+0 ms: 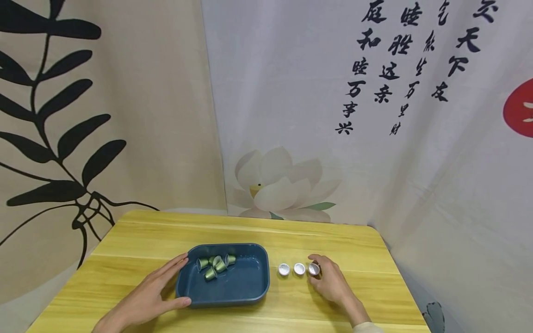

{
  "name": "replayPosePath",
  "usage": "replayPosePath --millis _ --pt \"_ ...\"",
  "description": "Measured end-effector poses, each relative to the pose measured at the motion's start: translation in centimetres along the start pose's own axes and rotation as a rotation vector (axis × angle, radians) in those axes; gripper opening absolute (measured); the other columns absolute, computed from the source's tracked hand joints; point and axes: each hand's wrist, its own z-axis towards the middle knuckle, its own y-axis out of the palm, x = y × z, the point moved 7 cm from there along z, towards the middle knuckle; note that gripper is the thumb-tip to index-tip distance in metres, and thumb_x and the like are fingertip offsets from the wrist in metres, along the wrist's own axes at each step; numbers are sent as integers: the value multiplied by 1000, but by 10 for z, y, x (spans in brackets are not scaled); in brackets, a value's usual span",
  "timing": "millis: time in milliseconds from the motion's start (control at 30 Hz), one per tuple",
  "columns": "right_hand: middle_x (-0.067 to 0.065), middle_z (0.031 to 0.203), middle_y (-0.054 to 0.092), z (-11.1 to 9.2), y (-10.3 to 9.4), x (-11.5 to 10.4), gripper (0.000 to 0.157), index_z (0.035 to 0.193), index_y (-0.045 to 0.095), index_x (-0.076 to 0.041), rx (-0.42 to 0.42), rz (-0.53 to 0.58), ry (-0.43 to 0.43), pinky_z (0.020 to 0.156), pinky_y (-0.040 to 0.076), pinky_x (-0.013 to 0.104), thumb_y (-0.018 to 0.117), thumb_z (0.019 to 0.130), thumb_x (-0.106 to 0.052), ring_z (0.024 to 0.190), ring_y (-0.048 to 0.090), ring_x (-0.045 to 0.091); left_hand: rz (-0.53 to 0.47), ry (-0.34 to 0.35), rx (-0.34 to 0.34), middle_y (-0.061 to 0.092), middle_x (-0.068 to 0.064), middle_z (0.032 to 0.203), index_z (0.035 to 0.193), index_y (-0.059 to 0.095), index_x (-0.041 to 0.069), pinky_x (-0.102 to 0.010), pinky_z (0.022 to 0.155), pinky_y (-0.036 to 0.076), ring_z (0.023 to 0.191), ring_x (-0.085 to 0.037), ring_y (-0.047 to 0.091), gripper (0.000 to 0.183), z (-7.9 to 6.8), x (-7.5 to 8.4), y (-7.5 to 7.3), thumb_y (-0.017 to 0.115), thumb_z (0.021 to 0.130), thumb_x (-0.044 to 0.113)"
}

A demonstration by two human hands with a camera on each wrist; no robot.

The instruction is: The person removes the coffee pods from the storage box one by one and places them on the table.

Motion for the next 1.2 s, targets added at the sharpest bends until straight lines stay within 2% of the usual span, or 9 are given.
replayPosePath --millis 433,800,967,1200 --pt "5 131 73 -1 2 0 73 157 63 -6 -27 -16 -10 108 61 50 95 92 -15 121 69 19 3 7 7 35 -11 186 176 42 11 -84 119 43 163 -51 47 108 -1 -2 1 81 95 71" --pt "9 137 72 -5 3 0 77 160 60 -7 -32 -5 -14 111 60 54 94 93 -20 128 70 25 -20 3 -11 33 -11 187 176 41 12 -83 118 45 162 -52 47 107 1 -4 2 82 95 69" --pt "10 139 71 -6 3 -2 77 161 58 -6 -31 -9 -31 112 60 54 92 96 -25 130 69 26 -33 4 -15 33 -11 187 176 40 12 -83 119 44 163 -53 45 107 1 -6 3 81 96 70" --pt "12 141 71 -6 3 -5 72 161 58 -7 -34 -10 -49 111 60 55 89 99 -27 131 69 27 -38 23 18 37 -13 185 175 43 11 -83 113 49 160 -54 49 105 2 -5 3 84 96 65"
